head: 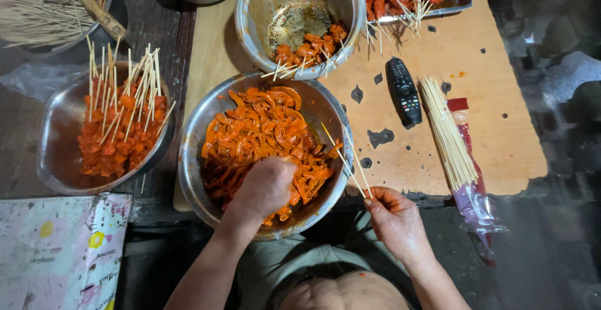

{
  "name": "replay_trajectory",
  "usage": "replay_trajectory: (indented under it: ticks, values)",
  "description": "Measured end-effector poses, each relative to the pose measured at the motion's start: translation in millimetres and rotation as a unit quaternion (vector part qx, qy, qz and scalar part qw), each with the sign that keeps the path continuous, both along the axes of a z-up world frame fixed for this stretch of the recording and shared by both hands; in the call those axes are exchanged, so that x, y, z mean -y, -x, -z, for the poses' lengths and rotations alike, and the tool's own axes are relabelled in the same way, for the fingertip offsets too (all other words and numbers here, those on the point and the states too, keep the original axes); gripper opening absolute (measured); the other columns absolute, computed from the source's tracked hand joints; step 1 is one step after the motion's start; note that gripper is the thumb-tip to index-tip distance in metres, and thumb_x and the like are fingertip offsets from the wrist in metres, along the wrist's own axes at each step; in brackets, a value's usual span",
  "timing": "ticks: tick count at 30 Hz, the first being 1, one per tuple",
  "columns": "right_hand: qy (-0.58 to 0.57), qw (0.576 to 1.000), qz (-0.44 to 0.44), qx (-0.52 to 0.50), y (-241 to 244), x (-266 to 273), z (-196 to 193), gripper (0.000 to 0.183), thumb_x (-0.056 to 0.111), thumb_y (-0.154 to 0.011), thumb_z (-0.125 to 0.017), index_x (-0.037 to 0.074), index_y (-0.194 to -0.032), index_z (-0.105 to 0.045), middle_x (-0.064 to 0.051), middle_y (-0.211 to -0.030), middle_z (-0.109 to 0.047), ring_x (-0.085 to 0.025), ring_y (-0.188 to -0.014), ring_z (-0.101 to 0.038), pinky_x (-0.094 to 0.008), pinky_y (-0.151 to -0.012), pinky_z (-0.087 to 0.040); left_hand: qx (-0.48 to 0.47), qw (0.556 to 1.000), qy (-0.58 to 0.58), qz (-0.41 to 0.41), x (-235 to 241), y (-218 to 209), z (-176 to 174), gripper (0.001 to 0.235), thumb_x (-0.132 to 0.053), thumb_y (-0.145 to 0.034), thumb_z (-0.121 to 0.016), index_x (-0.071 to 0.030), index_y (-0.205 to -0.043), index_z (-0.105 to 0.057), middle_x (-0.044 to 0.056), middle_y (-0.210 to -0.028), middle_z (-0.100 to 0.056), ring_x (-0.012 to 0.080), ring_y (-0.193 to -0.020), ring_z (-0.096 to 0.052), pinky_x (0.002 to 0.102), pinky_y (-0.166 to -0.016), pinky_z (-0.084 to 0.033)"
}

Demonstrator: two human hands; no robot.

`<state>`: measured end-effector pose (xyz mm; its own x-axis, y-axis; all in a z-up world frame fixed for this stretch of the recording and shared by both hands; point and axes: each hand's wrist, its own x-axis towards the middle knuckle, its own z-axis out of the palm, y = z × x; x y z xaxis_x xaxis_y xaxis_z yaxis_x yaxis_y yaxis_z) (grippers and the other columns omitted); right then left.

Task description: The person threads pieces of marinated meat onto wooden skewers by hand, moving the finished skewers to a metal tray and a bowl.

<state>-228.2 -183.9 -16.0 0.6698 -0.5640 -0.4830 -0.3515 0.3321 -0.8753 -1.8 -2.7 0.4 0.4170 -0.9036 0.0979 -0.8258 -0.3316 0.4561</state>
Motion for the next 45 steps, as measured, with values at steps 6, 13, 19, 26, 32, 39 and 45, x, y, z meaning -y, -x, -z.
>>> replay_trajectory:
  ticks: [6, 13, 19, 26, 32, 39, 45]
  values:
    - [-0.002, 1.0, 0.008, 0.003, 2, 1, -2, 0.019, 0.005, -0.092, -0.062, 0.0, -0.107, -0.073, 0.0, -0.057, -0.053, -0.008, -0.042, -0.04, -0.026, -0.038, -0.033, 0.004, 0.998, 0.068, 0.018, 11, 7, -8, 0.007, 0.005, -0.067, -0.063, 0.002, -0.073, -0.063, 0.025, -0.075, -0.063, 0.0465, -0.081, -0.063, 0.054, -0.078, -0.052]
    - [-0.006, 1.0, 0.006, -0.003, -3, -4, -11, 0.019, 0.005, -0.093, -0.062, -0.001, -0.106, -0.073, 0.0, -0.057, -0.053, -0.008, -0.042, -0.04, -0.026, -0.038, -0.032, 0.007, 0.998, 0.027, 0.059, 14, 10, 15, 0.016, 0.0, -0.062, -0.063, -0.003, -0.077, -0.068, 0.024, -0.085, -0.067, 0.0426, -0.086, -0.065, 0.053, -0.081, -0.051]
    - [0.016, 1.0, -0.01, -0.018, -3, -8, -14, 0.018, 0.007, -0.094, -0.063, 0.001, -0.106, -0.074, 0.001, -0.058, -0.054, -0.007, -0.043, -0.041, -0.026, -0.039, -0.034, -0.007, 0.981, 0.174, 0.083, 0, -9, 57, 0.002, -0.002, -0.082, -0.067, -0.003, -0.083, -0.066, 0.019, -0.079, -0.063, 0.0364, -0.086, -0.064, 0.05, -0.083, -0.052]
    - [0.012, 0.999, -0.015, -0.032, 2, -11, -11, 0.017, 0.009, -0.094, -0.064, 0.001, -0.104, -0.074, 0.001, -0.058, -0.054, -0.007, -0.044, -0.041, -0.026, -0.04, -0.033, 0.16, 0.984, 0.056, -0.053, 8, -44, 41, 0.012, 0.001, -0.072, -0.059, -0.006, -0.081, -0.064, 0.019, -0.082, -0.065, 0.0399, -0.084, -0.065, 0.05, -0.077, -0.054]
    - [0.024, 0.999, -0.022, -0.025, -1, -11, -9, 0.017, 0.008, -0.093, -0.064, 0.001, -0.105, -0.074, 0.002, -0.058, -0.054, -0.007, -0.043, -0.041, -0.026, -0.039, -0.034, 0.089, 0.995, 0.001, -0.051, -3, 15, 34, 0.003, -0.005, -0.074, -0.066, -0.006, -0.071, -0.065, 0.018, -0.072, -0.065, 0.0403, -0.069, -0.066, 0.051, -0.064, -0.053]
    - [0.007, 1.0, -0.026, -0.001, 3, -15, -8, 0.018, 0.006, -0.093, -0.064, 0.001, -0.107, -0.074, 0.003, -0.059, -0.053, -0.006, -0.044, -0.039, -0.025, -0.04, -0.032, 0.1, 0.988, -0.106, -0.041, 19, 22, 28, 0.004, -0.005, -0.074, -0.066, -0.008, -0.072, -0.069, 0.017, -0.074, -0.068, 0.0375, -0.075, -0.069, 0.049, -0.07, -0.055]
    - [-0.023, 0.999, -0.039, 0.022, 10, -24, 3, 0.017, 0.006, -0.092, -0.065, 0.001, -0.106, -0.074, 0.003, -0.061, -0.054, -0.005, -0.045, -0.039, -0.025, -0.041, -0.032, -0.08, 0.973, -0.125, -0.178, 5, -7, 3, 0.015, -0.013, -0.075, -0.075, -0.003, -0.086, -0.073, 0.023, -0.083, -0.07, 0.0391, -0.079, -0.067, 0.048, -0.074, -0.054]
